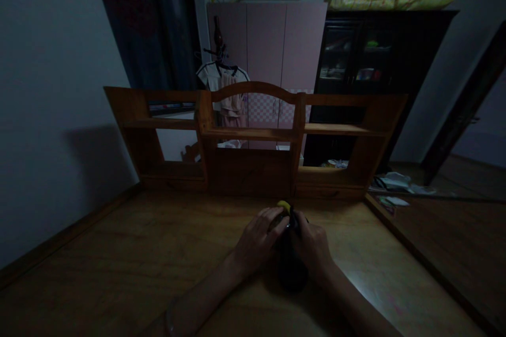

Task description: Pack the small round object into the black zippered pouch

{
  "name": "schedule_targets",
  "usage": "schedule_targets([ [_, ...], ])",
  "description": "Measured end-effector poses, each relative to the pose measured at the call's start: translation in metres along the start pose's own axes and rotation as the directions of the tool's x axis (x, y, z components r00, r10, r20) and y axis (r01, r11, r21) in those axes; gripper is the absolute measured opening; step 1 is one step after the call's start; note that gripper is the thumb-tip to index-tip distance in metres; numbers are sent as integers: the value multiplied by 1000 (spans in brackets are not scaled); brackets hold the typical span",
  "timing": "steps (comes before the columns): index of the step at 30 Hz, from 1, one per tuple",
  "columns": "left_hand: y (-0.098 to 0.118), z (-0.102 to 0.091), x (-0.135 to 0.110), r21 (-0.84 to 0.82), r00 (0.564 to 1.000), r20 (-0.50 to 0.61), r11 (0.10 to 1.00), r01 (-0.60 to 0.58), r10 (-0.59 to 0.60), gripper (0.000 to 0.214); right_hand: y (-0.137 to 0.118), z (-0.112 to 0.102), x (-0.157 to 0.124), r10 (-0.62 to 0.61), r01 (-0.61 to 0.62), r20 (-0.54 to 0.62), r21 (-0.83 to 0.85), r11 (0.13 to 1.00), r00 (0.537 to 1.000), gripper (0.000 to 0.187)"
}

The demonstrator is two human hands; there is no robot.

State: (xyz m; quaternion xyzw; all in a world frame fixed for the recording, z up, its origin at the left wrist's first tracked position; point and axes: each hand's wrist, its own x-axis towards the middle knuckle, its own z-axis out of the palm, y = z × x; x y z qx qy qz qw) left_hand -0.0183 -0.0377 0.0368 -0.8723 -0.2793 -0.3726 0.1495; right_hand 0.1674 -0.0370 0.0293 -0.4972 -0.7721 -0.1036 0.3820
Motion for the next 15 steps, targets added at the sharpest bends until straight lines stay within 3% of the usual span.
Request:
schedule_targets([
  [10, -2, 3, -2, 48, 998, -37, 997, -56, 58, 48, 0, -4, 0, 13, -13, -3, 24, 1000, 1000, 29],
  [15, -1, 5, -2, -3, 999, -28, 1000, -29, 29, 47, 1, -1, -1, 20, -21, 23, 16, 1000, 1000, 31],
])
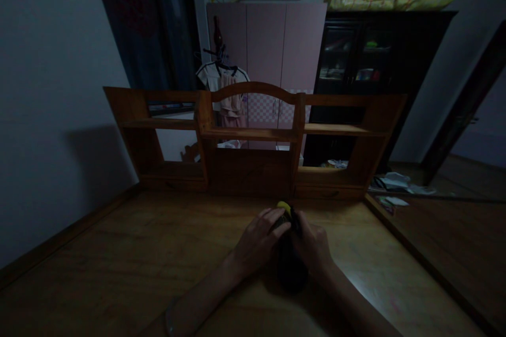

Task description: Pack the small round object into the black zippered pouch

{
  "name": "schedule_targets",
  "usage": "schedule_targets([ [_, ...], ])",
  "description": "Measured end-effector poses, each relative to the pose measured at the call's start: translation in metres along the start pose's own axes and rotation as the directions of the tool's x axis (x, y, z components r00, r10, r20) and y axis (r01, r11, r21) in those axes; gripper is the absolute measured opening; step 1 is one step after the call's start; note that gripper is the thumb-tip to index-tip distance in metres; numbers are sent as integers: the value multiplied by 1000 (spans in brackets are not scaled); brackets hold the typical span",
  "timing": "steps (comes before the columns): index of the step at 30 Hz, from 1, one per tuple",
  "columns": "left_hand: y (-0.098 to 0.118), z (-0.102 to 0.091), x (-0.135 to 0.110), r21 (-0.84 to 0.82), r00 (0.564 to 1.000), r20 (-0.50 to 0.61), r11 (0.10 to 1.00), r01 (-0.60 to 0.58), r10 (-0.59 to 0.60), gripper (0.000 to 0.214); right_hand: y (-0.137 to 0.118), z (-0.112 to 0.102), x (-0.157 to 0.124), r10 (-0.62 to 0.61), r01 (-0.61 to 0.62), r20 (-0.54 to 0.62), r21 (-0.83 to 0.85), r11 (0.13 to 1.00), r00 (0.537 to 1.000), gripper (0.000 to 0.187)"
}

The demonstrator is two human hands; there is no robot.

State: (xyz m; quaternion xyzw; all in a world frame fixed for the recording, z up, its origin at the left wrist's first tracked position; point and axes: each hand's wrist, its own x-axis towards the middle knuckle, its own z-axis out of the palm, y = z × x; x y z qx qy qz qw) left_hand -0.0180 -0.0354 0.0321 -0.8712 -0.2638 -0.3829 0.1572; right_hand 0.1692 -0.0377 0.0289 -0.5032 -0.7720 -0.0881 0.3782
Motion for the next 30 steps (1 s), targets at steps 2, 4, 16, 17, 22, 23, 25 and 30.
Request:
schedule_targets([
  [2, 1, 0, 1, -33, 1000, 8, 999, 13, -13, 47, 0, 0, 0, -4, 4, -3, 5, 1000, 1000, 31],
  [4, 1, 1, 1, -52, 1000, 4, 998, 26, -26, 45, -1, -1, 0, -9, 9, -15, 11, 1000, 1000, 30],
  [16, -2, -7, 3, -43, 1000, -24, 999, 15, -16, 51, -1, 1, 0, -52, 51, -23, -38, 998, 998, 28],
  [17, -2, -7, 4, -43, 1000, -18, 999, 21, -21, 51, -1, 1, 0, -50, 49, -19, -39, 998, 999, 27],
  [22, -1, -8, 4, -34, 1000, 7, 999, 30, -30, 53, -3, -1, 1, -40, 40, 0, -45, 998, 999, 29],
  [23, -1, -8, 3, -30, 999, 14, 999, 33, -33, 54, -3, -1, 1, -41, 41, 1, -43, 998, 999, 29],
  [25, -2, -7, 2, -21, 999, 16, 999, 30, -30, 54, -4, -1, 1, -44, 44, 0, -39, 998, 999, 29],
  [30, -4, -6, 0, -28, 1000, 15, 1000, 11, -11, 56, -2, 1, 0, -37, 37, -2, -53, 998, 999, 29],
])
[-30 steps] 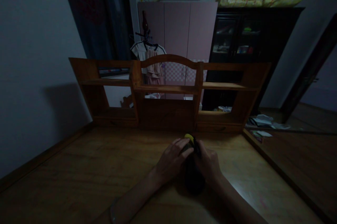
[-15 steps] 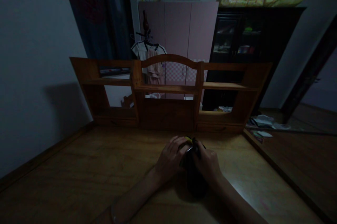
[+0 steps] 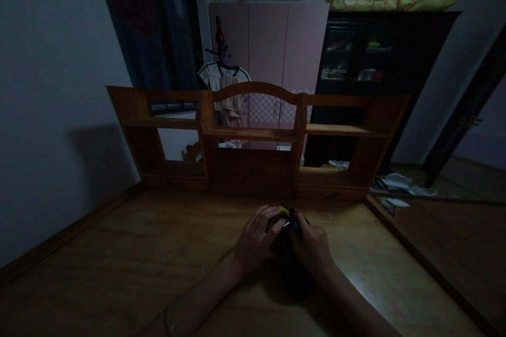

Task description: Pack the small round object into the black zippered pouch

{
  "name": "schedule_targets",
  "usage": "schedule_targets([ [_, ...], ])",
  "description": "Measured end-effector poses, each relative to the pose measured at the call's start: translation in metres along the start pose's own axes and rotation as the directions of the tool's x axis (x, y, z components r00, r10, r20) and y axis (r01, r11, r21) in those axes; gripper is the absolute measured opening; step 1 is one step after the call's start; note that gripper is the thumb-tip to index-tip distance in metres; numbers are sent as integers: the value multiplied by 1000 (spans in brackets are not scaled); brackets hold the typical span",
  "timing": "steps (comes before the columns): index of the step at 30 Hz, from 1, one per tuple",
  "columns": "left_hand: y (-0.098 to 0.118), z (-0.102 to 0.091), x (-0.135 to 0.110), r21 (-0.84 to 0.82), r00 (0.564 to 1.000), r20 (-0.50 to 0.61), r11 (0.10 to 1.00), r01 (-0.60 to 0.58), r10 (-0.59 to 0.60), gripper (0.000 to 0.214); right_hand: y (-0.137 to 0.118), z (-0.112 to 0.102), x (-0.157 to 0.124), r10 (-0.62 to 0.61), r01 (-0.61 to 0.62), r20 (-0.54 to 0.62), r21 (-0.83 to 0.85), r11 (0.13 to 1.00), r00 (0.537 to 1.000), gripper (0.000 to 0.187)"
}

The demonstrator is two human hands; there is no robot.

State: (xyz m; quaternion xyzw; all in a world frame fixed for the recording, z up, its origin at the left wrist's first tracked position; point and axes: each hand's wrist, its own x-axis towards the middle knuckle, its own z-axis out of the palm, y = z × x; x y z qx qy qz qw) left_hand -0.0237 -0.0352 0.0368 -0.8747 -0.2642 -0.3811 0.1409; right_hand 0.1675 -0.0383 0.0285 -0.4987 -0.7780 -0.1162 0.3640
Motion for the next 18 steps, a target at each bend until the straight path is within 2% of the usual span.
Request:
schedule_targets([
  [5, 0, 1, 0, -27, 999, -38, 1000, 1, -2, 52, 1, 1, -1, -4, 4, 0, 15, 1000, 1000, 29],
  [9, 1, 2, 0, -41, 995, -101, 999, 5, -9, 45, -1, -2, -1, -20, 22, -37, 50, 998, 999, 28],
  [12, 1, 3, 0, -42, 994, -109, 999, 11, -15, 42, -2, -4, 0, -40, 45, -61, 76, 996, 997, 26],
  [18, 0, 4, -2, -51, 995, -97, 999, 2, -7, 54, 0, -2, -1, -58, 63, -90, 55, 996, 994, 26],
])
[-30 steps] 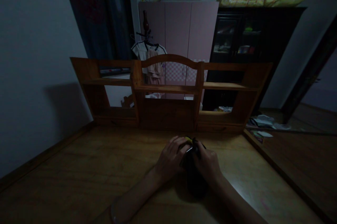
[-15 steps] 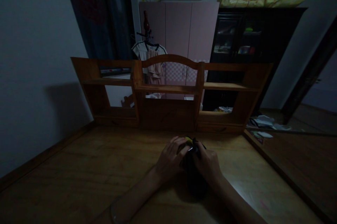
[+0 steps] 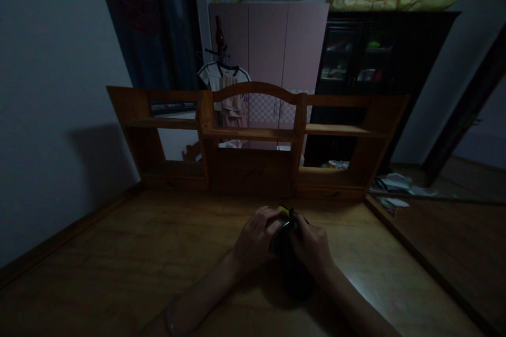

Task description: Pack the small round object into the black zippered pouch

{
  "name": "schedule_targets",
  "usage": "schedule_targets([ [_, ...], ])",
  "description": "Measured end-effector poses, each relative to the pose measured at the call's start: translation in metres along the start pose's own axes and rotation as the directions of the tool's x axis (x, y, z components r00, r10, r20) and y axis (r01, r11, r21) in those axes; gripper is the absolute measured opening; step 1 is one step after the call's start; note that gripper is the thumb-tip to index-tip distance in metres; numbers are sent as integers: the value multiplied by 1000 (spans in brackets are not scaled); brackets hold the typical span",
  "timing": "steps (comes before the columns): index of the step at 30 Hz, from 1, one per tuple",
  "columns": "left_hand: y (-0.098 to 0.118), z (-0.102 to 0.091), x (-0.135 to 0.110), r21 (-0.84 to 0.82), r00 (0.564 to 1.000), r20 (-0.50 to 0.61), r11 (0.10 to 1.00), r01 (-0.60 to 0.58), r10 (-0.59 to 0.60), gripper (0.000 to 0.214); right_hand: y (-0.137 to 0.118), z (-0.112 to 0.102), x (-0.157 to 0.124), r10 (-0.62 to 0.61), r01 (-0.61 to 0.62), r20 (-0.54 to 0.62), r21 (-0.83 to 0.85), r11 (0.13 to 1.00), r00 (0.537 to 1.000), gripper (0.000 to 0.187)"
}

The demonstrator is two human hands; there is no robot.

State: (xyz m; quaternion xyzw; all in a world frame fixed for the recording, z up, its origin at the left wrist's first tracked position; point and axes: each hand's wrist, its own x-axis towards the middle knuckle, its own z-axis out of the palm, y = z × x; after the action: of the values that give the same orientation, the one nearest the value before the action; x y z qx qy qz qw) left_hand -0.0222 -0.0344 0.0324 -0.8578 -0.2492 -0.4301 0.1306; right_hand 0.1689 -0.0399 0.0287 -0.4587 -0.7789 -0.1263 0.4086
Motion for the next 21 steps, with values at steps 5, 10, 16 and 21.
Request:
schedule_targets([
  [5, 2, -3, 1, 5, 999, 35, 1000, 17, -17, 60, 2, 3, -2, -6, 6, 8, 7, 1000, 1000, 28],
  [10, 1, -4, 1, 11, 998, 60, 999, 31, -31, 64, 4, 4, -1, -18, 18, -5, -14, 1000, 1000, 27],
  [16, 0, -1, -1, 2, 999, 36, 1000, 6, -6, 62, 3, 2, -1, -11, 11, 5, -13, 1000, 1000, 27],
  [21, -1, 1, -1, -20, 1000, -5, 1000, 18, -18, 55, 2, 3, -1, -11, 11, 1, -8, 1000, 1000, 27],
])
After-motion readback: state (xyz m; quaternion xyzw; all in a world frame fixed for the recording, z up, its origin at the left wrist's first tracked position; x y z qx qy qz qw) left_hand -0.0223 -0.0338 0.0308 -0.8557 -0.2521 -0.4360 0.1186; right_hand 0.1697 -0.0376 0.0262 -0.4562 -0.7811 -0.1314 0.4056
